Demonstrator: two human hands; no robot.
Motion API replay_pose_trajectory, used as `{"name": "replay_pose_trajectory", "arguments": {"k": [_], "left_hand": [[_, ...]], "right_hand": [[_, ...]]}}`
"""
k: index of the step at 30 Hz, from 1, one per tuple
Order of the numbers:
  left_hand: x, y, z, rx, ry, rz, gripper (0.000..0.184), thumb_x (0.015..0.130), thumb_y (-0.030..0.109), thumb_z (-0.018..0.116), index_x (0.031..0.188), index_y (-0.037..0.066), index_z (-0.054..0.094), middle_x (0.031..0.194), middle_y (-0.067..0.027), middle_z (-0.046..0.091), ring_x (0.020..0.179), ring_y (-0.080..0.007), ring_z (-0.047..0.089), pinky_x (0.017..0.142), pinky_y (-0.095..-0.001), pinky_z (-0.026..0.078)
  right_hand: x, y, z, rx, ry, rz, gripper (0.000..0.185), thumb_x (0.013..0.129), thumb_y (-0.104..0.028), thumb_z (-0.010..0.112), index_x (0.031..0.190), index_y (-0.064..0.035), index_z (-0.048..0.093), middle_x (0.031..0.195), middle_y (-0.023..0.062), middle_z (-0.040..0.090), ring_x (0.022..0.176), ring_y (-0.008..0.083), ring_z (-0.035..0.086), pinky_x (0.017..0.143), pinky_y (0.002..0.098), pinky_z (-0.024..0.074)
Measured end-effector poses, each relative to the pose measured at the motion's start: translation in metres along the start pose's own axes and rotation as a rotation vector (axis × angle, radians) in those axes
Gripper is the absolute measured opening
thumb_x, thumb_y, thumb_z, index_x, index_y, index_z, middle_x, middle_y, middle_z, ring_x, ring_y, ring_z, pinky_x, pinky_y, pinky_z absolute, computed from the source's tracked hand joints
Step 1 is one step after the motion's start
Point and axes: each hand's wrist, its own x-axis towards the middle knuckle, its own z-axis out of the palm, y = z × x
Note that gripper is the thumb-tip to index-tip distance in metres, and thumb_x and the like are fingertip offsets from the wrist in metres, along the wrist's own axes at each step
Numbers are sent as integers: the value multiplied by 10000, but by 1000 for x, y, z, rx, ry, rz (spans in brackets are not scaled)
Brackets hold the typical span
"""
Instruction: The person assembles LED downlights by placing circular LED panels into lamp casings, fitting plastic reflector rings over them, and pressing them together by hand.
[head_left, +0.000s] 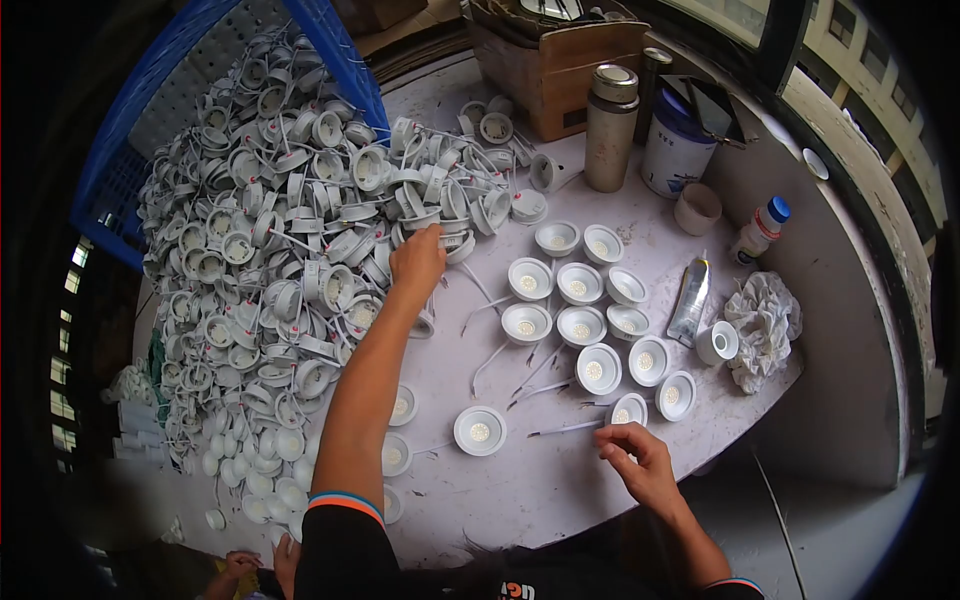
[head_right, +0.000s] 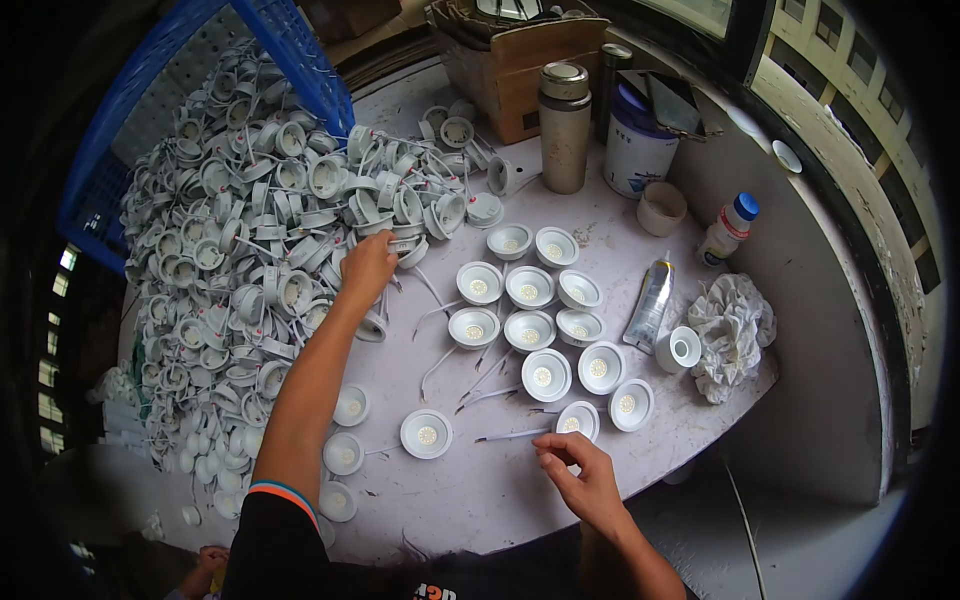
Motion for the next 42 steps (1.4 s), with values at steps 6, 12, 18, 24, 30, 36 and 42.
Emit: {"name": "replay_pose_trajectory", "arguments": {"k": [6,12,18,24,30,36,42], "left_hand": [[-21,8,-70,-207,-10,13,341,779,229,727,1065,62,642,716,-62,625,672,-217,619,625,-362,474],[-93,70,-137,-411,190,311,245,788,75,732,1009,49,630,672,-34,535,567,-125,503,533,-287,416],[-236,160,-136,-294,186,866,217,749,82,684,961,93,642,738,-14,546,622,-160,559,543,-297,435],[-288,165,-112,-837,146,608,488,818,222,692,1249,51,542,1012,-86,564,896,-197,566,808,-300,465],[-303,164,-109,-1255,-638,89,385,984,317,545,1165,-23,537,953,-101,634,882,-138,593,794,-291,471],[-299,161,-104,-1264,-893,-96,301,985,298,525,1013,1,563,721,15,519,640,-53,469,565,-239,391],[-295,162,-100,-1248,-991,-187,224,961,228,503,976,10,555,690,38,481,568,-40,421,482,-230,352]], "right_hand": [[-6,2,1,21,-5,11,203,921,-78,613,1100,11,648,973,62,650,870,125,626,806,262,496],[-6,-20,9,160,-52,-63,306,949,-149,589,1204,21,590,998,95,652,830,129,624,729,255,508],[-14,-62,23,348,19,-121,586,983,-375,428,1437,-17,333,1046,123,602,748,139,603,523,249,477],[-35,-45,8,122,78,-204,435,978,-309,416,1269,-1,512,1087,95,598,900,153,586,727,274,478],[-48,-57,10,-60,-132,-190,335,1041,-254,398,1173,-2,576,1054,76,615,977,137,556,876,278,440],[-48,-51,7,-259,-61,-267,293,1023,-261,425,1162,-56,582,806,152,638,731,282,648,688,358,506],[-45,-58,6,-431,-83,-213,298,1011,-294,433,1155,-76,576,805,178,646,757,365,649,662,427,495]]}}
